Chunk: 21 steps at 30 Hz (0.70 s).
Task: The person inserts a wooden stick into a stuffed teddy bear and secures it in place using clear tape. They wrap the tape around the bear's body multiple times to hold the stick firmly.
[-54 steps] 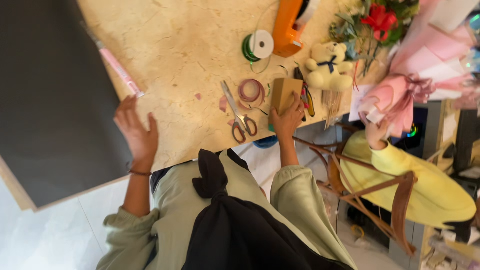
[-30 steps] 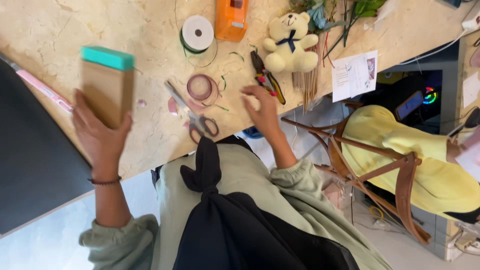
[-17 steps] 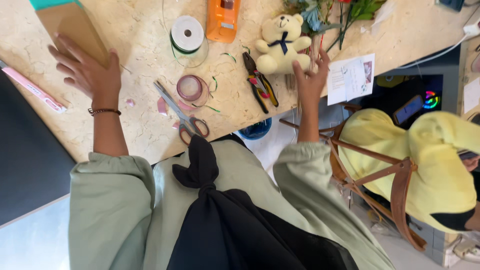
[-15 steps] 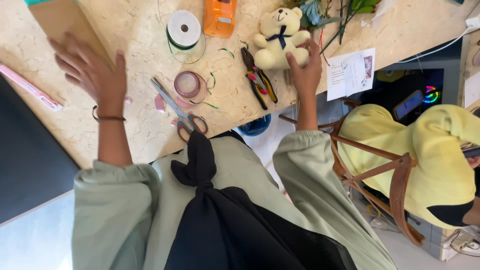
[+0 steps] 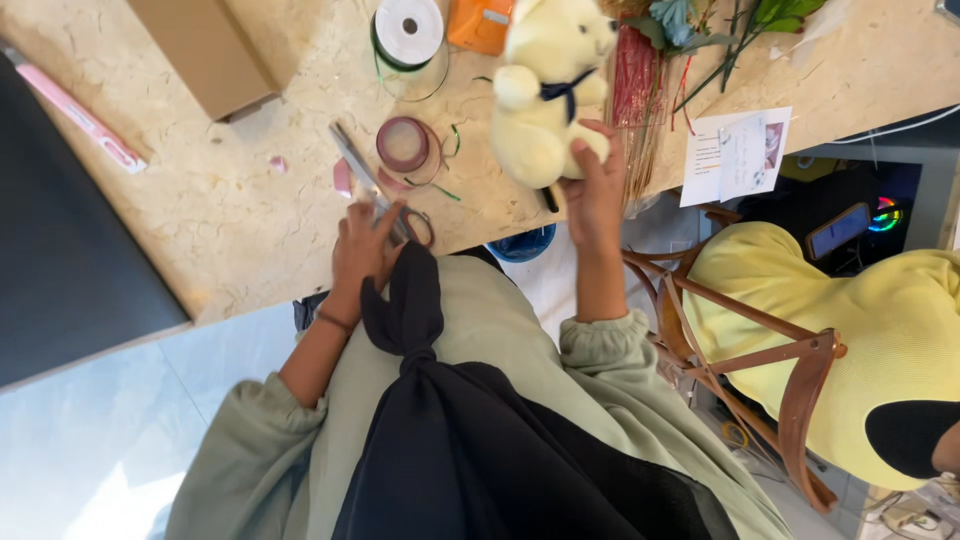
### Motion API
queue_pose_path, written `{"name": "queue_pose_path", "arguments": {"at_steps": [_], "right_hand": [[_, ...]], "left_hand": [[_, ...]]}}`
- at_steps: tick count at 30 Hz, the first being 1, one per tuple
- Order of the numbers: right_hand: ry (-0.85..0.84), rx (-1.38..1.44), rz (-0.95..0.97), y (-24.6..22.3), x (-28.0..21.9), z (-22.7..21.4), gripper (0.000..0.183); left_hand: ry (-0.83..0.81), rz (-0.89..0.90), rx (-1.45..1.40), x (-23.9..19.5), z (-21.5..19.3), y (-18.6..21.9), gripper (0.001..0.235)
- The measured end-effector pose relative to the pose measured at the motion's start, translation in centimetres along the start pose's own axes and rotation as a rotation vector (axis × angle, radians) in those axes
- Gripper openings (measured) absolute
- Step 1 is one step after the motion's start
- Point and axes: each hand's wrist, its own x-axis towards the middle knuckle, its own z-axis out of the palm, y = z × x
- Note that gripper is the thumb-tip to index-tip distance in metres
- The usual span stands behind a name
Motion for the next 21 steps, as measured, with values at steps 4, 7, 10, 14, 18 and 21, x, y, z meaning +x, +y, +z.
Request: {"name": "queue_pose_path", "arguments": {"at_steps": [4,7,10,14,18,21], "right_hand": [[-0.003,0.049,0.090,0.4,-2.6,3.1,0.030],[0.036,0.066,0.104,0.4,-3.7,2.6,0.028],[0.089,0.030,0.088,0.2,-3.8,1.3,0.029],[0.153,0.032,0.064,-1.1,-4.1,1.0,0.028],[0.149,0.055,0.047,-1.5,-4.2,0.8,0.029],[0.157,0.031,0.023,-1.8,-4.6,1.0,0.029]], "left_hand": [[0.158,-0.039,0.114,0.8,1.2,1.5,0.082],[0.183,-0.091,0.056,0.8,2.1,1.4,0.087],[0.233,-0.099,0.070,0.9,3.5,0.8,0.088],[0.247,-0.112,-0.018,1.7,2.1,2.6,0.073],[0.153,-0.084,-0.054,3.6,-0.6,4.7,0.067],[0.118,-0.011,-0.035,5.0,-0.4,6.0,0.070]]}}
